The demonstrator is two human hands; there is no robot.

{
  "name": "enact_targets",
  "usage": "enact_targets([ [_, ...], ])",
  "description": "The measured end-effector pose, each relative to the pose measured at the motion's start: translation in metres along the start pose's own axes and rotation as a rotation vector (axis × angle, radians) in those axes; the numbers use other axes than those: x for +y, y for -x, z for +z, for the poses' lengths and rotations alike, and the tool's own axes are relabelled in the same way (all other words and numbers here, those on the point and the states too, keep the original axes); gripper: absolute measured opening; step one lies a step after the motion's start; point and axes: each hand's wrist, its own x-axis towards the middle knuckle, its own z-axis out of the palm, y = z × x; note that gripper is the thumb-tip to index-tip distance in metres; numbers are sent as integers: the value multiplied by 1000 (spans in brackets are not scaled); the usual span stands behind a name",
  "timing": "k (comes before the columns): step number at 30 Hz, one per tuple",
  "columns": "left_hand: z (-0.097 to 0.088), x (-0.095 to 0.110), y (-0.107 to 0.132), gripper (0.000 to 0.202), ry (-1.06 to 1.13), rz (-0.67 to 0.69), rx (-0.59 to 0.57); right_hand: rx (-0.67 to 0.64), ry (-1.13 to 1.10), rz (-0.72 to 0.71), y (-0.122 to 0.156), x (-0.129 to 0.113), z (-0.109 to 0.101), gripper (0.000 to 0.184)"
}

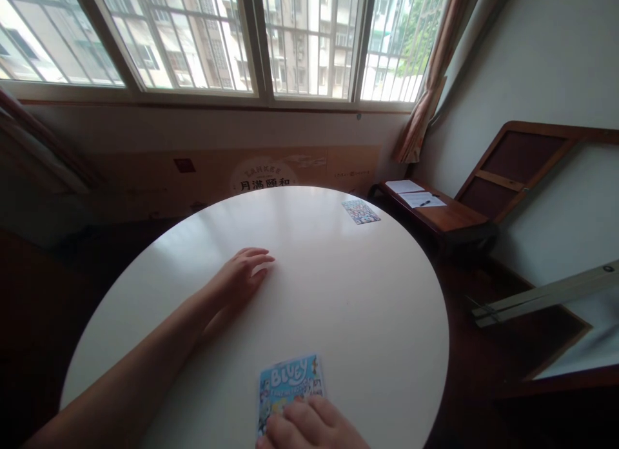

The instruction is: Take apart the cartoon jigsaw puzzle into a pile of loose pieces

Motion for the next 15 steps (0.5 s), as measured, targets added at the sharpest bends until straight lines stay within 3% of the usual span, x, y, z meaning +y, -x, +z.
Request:
enact_targets([
  [4, 0, -2, 0, 30, -18, 13, -2, -42, 84, -77, 19, 7, -2, 23],
  [7, -1, -3, 0, 30, -27, 16, -14, -319, 36, -59, 19, 25, -24, 40],
  [9, -1, -3, 1, 31, -25, 18, -19, -498, -53, 92, 16, 50, -39, 69],
  [12, -1, -5, 1, 31, -4, 17, -8, -659, -88, 398, 13, 109, -58, 53],
  [15, -1, -6, -1, 31, 31, 26, -20, -664, 4, 693, 18, 177, -71, 52],
])
